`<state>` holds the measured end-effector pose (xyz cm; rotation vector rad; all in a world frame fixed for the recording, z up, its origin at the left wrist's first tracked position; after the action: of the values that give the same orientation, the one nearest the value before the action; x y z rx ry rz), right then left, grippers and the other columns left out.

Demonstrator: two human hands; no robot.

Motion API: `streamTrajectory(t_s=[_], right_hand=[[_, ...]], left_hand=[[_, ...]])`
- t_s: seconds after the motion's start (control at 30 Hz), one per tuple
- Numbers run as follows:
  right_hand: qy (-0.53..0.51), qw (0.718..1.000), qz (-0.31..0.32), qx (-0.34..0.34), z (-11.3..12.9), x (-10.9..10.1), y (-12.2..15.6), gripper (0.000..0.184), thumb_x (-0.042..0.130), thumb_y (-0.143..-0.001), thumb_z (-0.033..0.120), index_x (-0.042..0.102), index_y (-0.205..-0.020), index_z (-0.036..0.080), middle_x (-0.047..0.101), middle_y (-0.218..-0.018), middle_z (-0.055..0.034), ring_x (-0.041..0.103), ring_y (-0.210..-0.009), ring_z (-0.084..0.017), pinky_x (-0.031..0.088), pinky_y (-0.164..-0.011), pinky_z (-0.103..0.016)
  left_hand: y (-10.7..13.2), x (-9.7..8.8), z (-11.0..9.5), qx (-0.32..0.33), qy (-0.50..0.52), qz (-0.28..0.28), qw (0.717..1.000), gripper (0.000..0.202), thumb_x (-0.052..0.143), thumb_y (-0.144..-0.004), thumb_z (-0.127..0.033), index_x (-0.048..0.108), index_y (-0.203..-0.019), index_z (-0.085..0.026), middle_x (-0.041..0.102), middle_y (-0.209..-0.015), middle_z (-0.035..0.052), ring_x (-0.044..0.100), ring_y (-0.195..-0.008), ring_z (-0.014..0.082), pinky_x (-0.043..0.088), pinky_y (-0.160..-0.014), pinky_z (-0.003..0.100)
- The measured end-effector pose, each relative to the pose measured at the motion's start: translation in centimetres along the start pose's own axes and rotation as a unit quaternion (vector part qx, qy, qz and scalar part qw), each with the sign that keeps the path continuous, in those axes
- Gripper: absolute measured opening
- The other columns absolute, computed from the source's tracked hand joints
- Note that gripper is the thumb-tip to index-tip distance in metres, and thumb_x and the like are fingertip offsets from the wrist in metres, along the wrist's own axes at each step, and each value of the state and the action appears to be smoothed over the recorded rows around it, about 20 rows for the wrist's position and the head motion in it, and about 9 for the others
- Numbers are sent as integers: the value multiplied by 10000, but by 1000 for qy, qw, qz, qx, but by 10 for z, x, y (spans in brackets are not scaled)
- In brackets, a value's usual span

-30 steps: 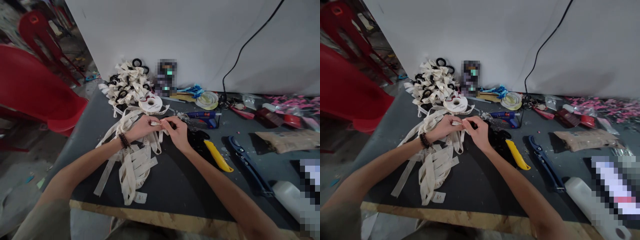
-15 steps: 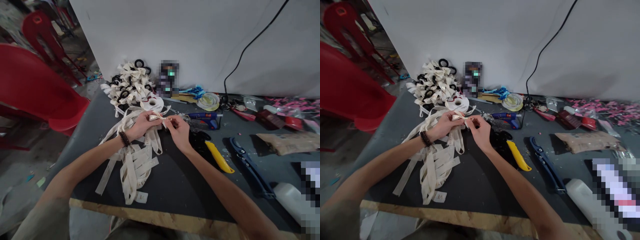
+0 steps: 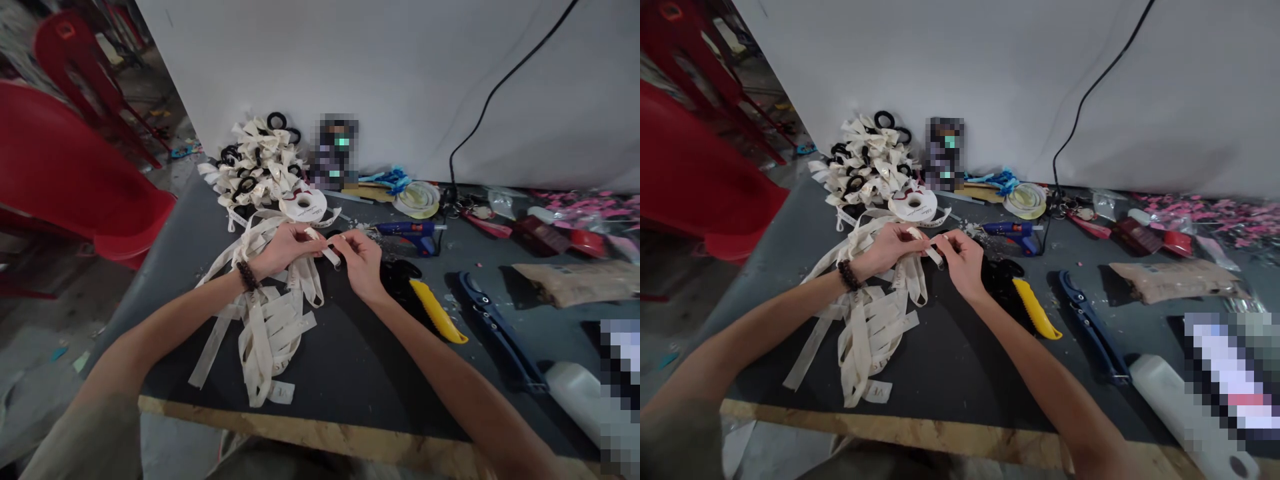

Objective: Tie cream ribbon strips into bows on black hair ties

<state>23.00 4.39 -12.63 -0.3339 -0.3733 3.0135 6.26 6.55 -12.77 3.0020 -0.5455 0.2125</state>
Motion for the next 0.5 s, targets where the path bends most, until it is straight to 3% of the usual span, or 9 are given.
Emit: streamTrajectory(t_s=[0.13, 0.27, 0.33, 0.4, 0.5], right_hand=[[42, 999, 2, -8, -4, -2, 0, 471, 631, -1001, 711, 703, -839, 275, 741, -718, 5, 672, -654, -199, 565, -643, -334], [76, 995, -13, -64, -9, 6, -28, 521, 420, -1098, 742, 645, -1247, 297, 822, -1082, -88, 771, -961, -265, 632, -879, -431], [111, 987, -20, -111, -13, 18, -54, 586, 387, -1095, 768, 572, -1363, 281, 759, -1281, -151, 733, -1192, -293, 588, -1047, -490], [163, 978, -30, -127, -23, 32, -81, 660, 349, -1082, 803, 570, -1367, 251, 677, -1384, -196, 650, -1349, -326, 519, -1154, -555], [206, 971, -52, -109, -39, 48, -108, 728, 337, -1041, 864, 567, -1346, 244, 627, -1416, -205, 569, -1424, -388, 476, -1174, -645]], left_hand=[[-1, -5, 4, -2, 8, -33, 999, 357, 980, -730, -411, 700, -667, -199, 773, -783, 46, 715, -692, 145, 649, -679, 280], [-5, -18, 13, -16, 64, -113, 991, 341, 966, -775, -404, 690, -783, -204, 746, -789, 20, 741, -747, 153, 666, -694, 265], [-7, -22, 15, -7, 75, -138, 988, 346, 956, -793, -392, 665, -804, -206, 721, -769, 9, 740, -741, 152, 664, -692, 271], [-8, -24, 14, 14, 81, -150, 985, 350, 948, -807, -380, 641, -819, -212, 703, -765, -5, 744, -741, 153, 672, -716, 295], [-8, -27, 13, 37, 93, -163, 981, 359, 939, -813, -377, 615, -826, -224, 694, -772, -22, 749, -744, 156, 683, -754, 335]])
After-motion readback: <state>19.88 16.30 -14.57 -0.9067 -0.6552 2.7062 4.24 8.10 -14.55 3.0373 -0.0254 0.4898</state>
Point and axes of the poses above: each hand's wrist, its own y-axis away from the middle knuckle, its own x-axis out of the palm, z = x × y, the point moved 6 cm from there along -y, towards the middle knuckle
